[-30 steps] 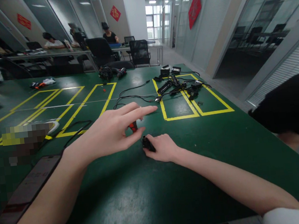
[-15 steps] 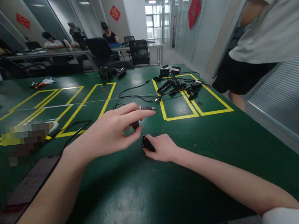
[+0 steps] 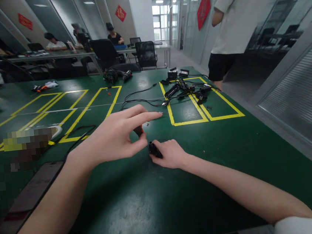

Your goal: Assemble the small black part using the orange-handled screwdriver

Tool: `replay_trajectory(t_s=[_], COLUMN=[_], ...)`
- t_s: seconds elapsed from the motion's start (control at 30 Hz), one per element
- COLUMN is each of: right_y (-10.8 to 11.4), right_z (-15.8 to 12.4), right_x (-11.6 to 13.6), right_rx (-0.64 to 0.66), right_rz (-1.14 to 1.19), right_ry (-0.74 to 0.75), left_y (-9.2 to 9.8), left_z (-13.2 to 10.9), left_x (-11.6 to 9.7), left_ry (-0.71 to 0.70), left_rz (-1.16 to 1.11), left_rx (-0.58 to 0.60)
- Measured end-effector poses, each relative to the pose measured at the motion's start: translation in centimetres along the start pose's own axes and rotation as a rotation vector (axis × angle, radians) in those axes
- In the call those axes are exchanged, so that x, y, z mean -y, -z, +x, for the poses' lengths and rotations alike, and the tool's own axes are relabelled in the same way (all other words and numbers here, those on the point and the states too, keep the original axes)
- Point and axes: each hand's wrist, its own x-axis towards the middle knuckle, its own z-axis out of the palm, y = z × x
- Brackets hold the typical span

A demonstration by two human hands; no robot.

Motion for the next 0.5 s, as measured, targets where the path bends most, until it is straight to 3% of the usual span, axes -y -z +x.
replay_trajectory(t_s=[0.5], right_y=[-0.01], right_z=[0.04], right_x=[0.08], right_rx=[-0.009], right_rz=[-0.002], right_ry=[-0.001], left_y=[-0.05], left_z=[0.08], left_x=[-0.04], left_ry=[0.015], left_rz=[0.074], left_rx=[-0.025])
